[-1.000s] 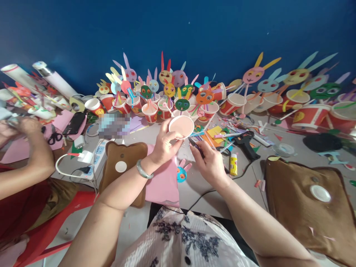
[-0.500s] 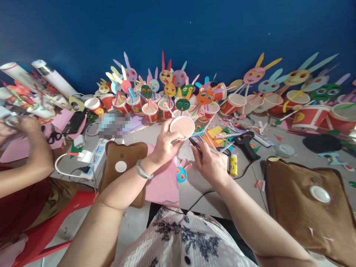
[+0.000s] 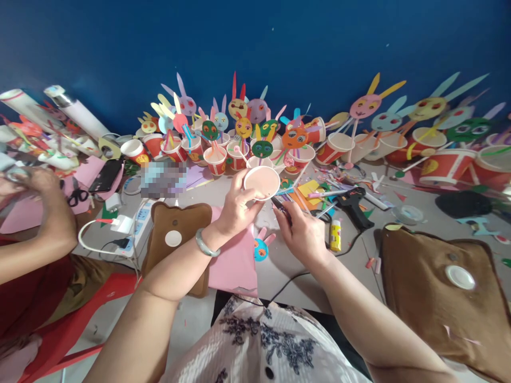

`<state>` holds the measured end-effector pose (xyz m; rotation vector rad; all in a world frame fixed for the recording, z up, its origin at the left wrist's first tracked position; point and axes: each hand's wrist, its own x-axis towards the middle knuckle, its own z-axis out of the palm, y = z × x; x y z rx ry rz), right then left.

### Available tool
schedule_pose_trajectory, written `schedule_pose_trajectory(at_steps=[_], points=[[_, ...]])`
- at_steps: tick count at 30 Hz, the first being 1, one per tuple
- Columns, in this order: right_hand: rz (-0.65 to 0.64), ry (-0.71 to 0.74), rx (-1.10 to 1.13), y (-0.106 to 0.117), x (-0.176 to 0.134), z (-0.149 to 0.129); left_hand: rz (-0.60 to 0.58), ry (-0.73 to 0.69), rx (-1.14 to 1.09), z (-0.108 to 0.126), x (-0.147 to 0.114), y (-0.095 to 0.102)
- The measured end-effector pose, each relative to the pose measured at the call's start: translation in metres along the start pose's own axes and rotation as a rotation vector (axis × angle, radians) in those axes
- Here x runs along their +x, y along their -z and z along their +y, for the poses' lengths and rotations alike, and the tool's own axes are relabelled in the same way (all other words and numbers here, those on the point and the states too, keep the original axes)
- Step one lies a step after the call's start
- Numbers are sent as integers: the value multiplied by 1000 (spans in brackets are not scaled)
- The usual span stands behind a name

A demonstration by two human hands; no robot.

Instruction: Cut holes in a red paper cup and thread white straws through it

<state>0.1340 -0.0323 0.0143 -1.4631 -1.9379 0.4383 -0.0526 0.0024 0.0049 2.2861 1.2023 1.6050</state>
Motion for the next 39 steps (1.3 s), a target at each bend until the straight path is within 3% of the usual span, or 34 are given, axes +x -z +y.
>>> schedule_pose_trajectory(at_steps=[4, 5, 10, 16, 20, 21, 25, 29, 34, 39], points=[[-321, -188, 510, 4, 5, -1, -5, -1, 10, -1, -1, -1], [-312, -186, 498, 4, 5, -1, -6, 3, 13, -1, -1, -1], [56, -2, -17, 0, 1, 1, -19, 27, -7, 0, -1, -1], [-219, -94, 314, 2, 3, 3, -19, 25, -19, 0, -3, -2], [15, -27, 62, 2, 2, 1, -28, 38, -20, 0, -3, -2], [15, -26, 76, 2, 2, 0, -29, 44, -13, 0, -2, -2], [-232, -123, 393, 6, 3, -2, -60, 78, 22, 2, -3, -2], [-72, -64, 182, 7, 3, -3, -51, 126, -29, 3, -2, -1], [-41, -29, 134, 7, 0, -2, 6, 417, -293, -4, 7, 4], [-11, 51, 74, 8, -3, -3, -58, 612, -593, 0, 13, 8]])
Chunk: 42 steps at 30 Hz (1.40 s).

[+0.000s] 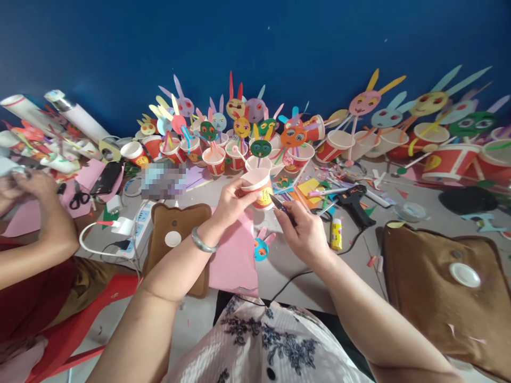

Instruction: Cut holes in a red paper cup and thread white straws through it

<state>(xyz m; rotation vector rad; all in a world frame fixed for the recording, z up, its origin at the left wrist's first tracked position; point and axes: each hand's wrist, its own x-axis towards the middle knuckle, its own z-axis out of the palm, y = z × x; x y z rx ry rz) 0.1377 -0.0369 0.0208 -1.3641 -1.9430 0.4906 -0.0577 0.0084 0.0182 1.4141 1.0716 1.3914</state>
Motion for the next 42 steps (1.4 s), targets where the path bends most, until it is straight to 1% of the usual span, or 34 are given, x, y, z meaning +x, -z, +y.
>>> schedule_pose_trajectory(at_steps=[2, 4, 11, 16, 26, 30, 33, 35, 37, 39, 42], points=[[7, 11, -33, 0, -1, 0, -32, 64, -67, 2, -2, -2], [16, 18, -64, 0, -2, 0, -54, 83, -96, 3, -3, -3], [-5, 24, -127, 0, -1, -1, -108, 89, -99, -3, -6, -6], [-12, 15, -138, -1, -1, -1, -107, 53, -56, -7, -7, -7], [-5, 53, -228, 1, 0, 0, -41, -128, 177, -11, -7, -6], [-25, 55, -299, 2, 0, 1, -16, -259, 333, -11, -6, -4], [-41, 43, -313, 2, 0, 2, -10, -364, 462, -10, -6, -2], [-38, 30, -279, 1, -1, 1, -10, -403, 518, -9, -7, -2], [-32, 5, -186, 1, 0, -1, -6, -419, 543, -7, -8, -3], [-44, -45, -27, 1, 1, -3, 3, -442, 535, -5, -9, -3], [-109, -169, 270, 0, 3, -7, 17, -462, 532, -4, -9, -3]])
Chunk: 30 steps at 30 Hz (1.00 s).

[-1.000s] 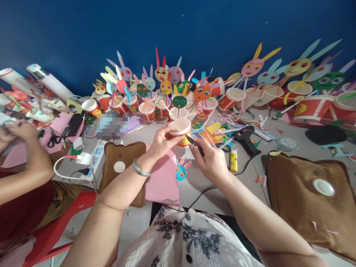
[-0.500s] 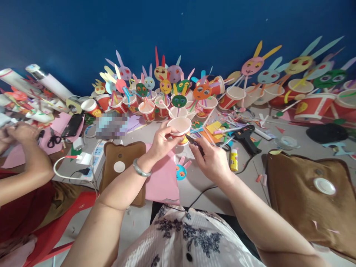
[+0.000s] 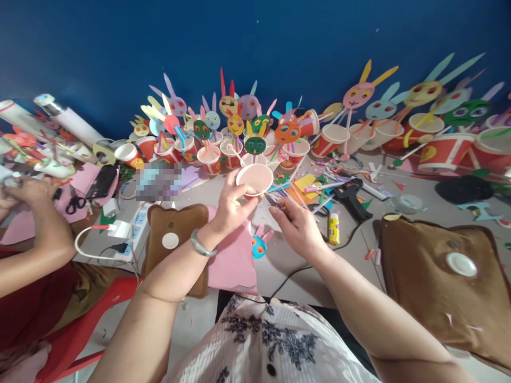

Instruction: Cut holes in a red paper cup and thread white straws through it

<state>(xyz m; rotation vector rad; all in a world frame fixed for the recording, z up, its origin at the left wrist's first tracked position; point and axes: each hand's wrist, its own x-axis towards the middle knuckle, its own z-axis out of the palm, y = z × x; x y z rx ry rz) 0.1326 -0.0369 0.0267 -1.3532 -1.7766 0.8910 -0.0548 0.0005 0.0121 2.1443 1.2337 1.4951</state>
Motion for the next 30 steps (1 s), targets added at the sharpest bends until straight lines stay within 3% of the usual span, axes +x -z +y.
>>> schedule_pose_trajectory(at_steps=[4, 6, 12, 15, 22, 24, 27, 30], points=[[-133, -152, 340, -1, 2, -1, -25, 35, 26, -1, 0, 0], [-146, -157, 369, -2, 3, 0, -22, 59, -16, -2, -1, -2], [107, 68, -168, -3, -2, 4, 7, 68, -137, -5, -3, -5], [149, 106, -264, -2, -3, 4, 9, 38, -113, -6, -3, -5], [-162, -143, 294, 1, 5, 1, 33, -39, -1, -4, -2, -5], [-102, -89, 201, 0, 4, 2, 32, -48, 11, -4, -2, -5], [97, 77, -175, -4, -1, 6, 21, -57, 6, -5, -2, -3], [196, 151, -425, -5, -3, 8, 4, -52, 19, -5, -2, -3]])
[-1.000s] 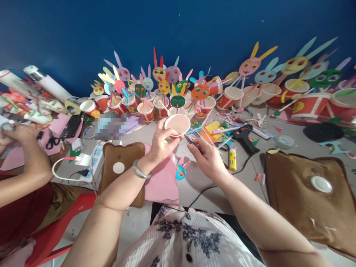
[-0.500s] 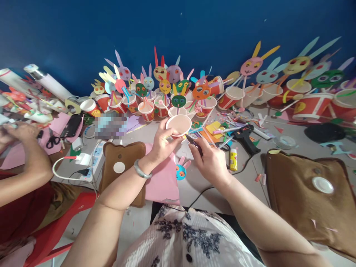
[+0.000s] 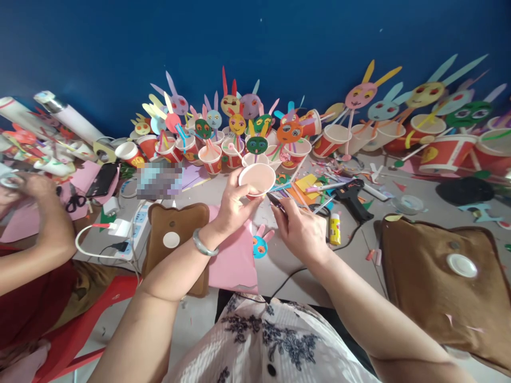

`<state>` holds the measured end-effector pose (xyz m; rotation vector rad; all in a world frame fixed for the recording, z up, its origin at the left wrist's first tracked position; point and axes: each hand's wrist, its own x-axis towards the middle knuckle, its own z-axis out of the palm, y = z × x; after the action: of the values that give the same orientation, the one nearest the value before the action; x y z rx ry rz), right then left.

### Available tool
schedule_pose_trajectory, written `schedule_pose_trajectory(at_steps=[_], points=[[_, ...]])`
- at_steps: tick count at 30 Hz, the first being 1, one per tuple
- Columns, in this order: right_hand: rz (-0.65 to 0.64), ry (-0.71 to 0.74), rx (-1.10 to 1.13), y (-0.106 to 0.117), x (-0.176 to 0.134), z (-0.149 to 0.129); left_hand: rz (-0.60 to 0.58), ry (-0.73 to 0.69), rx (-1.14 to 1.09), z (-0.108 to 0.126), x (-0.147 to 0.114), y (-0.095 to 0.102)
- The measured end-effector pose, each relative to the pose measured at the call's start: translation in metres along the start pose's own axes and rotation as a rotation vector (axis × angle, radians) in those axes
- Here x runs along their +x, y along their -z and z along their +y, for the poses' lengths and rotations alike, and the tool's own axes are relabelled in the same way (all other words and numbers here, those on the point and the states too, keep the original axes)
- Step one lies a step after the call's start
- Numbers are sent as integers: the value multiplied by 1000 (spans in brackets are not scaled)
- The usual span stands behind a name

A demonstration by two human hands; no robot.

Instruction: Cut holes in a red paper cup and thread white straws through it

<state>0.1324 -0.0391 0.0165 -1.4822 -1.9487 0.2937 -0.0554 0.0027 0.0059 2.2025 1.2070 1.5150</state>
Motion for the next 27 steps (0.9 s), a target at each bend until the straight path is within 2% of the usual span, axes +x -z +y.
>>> schedule_pose_trajectory(at_steps=[2, 5, 7, 9, 13, 15, 20, 21, 25, 27], points=[[-38, -27, 65, 1, 2, 0, -1, -2, 3, 0, -1, -1], [-238, -154, 403, 6, 8, 1, -6, -22, 9, 1, -2, -3], [-331, -212, 531, 8, 10, 1, -4, -36, 18, 2, -2, -4], [-284, -186, 449, 8, 9, 1, 13, -51, 20, 3, -2, -4], [-69, -30, 0, 2, 3, 2, 35, -80, 36, 3, -3, -4], [-43, -5, -81, 1, 2, 2, 25, -79, 66, 2, -3, -4], [-268, -116, 325, 6, 9, 2, 6, -98, 132, 3, -3, -3], [-281, -129, 358, 7, 10, 2, 3, -98, 137, 4, -3, -3], [-120, -102, 214, 5, 10, 1, 1, -72, 106, 5, -3, -4], [-151, -126, 284, 5, 10, 1, 11, -73, 88, 4, -3, -4]])
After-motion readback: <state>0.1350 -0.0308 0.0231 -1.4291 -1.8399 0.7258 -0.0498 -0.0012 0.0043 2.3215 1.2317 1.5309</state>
